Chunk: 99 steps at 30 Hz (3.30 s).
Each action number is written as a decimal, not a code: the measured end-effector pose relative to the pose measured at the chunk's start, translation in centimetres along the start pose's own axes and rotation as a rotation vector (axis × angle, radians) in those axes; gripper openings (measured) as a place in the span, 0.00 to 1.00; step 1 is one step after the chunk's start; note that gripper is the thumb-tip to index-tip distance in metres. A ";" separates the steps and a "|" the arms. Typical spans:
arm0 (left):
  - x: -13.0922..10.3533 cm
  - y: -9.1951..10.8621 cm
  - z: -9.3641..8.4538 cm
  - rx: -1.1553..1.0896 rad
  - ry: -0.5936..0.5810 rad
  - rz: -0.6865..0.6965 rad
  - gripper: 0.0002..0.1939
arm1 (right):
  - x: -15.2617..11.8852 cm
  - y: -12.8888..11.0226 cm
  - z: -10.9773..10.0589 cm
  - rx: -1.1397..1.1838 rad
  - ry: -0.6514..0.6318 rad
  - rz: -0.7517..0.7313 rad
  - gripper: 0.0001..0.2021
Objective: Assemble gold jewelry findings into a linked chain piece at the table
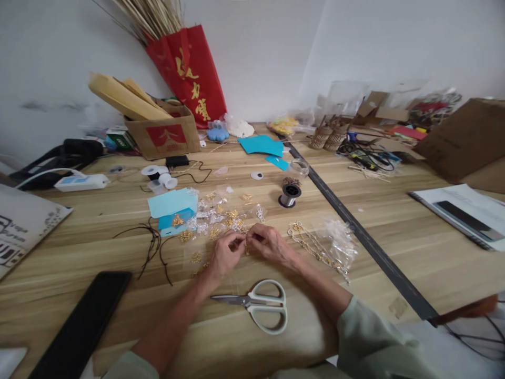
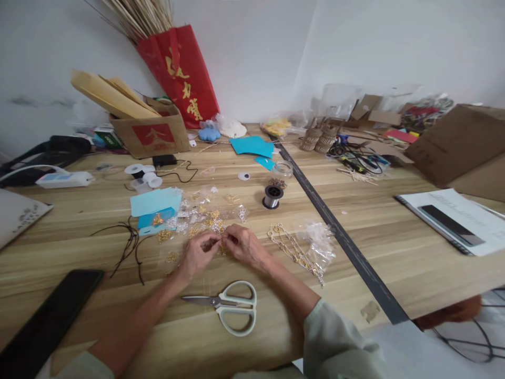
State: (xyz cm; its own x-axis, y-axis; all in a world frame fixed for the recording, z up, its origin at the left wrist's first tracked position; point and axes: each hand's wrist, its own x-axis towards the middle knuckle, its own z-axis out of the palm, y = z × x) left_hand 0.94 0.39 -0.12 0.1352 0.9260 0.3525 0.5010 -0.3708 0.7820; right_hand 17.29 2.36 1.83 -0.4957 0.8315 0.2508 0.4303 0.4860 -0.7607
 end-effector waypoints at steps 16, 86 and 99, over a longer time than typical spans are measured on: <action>0.0 -1.0 0.2 -0.310 -0.087 -0.266 0.06 | -0.4 -0.2 0.3 -0.213 -0.007 -0.181 0.08; -0.2 0.6 -0.5 -0.013 0.104 0.064 0.04 | -0.5 0.1 0.9 -0.225 0.050 -0.243 0.06; -0.2 0.4 -0.4 -0.100 0.114 0.042 0.04 | -0.5 0.4 1.0 0.036 0.086 -0.114 0.08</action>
State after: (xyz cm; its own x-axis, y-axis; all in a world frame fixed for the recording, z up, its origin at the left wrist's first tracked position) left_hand 0.75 0.03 0.33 0.0535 0.8978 0.4372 0.4082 -0.4192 0.8109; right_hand 16.93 1.80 0.79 -0.4729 0.7923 0.3856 0.3468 0.5697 -0.7451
